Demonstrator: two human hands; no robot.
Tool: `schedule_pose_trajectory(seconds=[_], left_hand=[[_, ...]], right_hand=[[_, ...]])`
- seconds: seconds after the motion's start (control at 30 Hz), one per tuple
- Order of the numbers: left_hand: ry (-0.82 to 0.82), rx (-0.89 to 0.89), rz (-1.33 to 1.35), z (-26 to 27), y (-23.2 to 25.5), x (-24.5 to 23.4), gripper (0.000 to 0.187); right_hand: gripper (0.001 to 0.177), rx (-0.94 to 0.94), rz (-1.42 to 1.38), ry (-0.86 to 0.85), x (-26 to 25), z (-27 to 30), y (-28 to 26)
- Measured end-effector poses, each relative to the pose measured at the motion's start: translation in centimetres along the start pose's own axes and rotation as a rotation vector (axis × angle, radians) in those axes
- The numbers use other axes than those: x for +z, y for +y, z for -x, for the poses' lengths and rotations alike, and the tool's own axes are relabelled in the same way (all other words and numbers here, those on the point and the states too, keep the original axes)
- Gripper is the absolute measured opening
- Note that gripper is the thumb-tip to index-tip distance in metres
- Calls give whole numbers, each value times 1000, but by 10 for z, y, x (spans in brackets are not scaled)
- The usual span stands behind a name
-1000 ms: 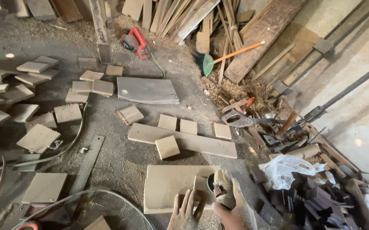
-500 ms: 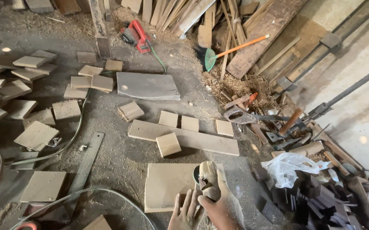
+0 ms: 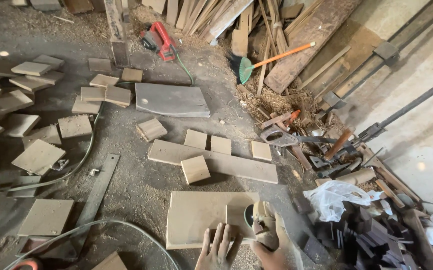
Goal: Sanding small wooden blocks using a handheld power sander
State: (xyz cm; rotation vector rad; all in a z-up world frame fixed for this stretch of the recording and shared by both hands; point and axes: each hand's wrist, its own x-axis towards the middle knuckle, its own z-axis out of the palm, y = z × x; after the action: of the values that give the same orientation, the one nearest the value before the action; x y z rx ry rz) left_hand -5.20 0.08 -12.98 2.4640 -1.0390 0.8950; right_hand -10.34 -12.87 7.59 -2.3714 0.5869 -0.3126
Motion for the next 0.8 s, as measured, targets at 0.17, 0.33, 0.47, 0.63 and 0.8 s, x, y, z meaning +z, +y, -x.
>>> schedule_pose_trajectory(seconds=[0.17, 0.33, 0.47, 0.63, 0.8], left_hand=[[-11, 19, 32, 10, 2, 16, 61], [69, 9, -104, 9, 2, 11, 60], [5, 46, -29, 10, -2, 14, 59], [-26, 40, 20, 5, 0, 5, 66], [62, 8, -72, -1, 4, 11, 50]], right_hand=[[105, 300, 207, -169, -6, 4, -67], [108, 304, 231, -247, 4, 3, -94], [106, 277, 209, -219, 11, -5, -84], [106, 389, 218, -243, -15, 0, -79], [103, 66, 30, -155, -36, -1, -4]])
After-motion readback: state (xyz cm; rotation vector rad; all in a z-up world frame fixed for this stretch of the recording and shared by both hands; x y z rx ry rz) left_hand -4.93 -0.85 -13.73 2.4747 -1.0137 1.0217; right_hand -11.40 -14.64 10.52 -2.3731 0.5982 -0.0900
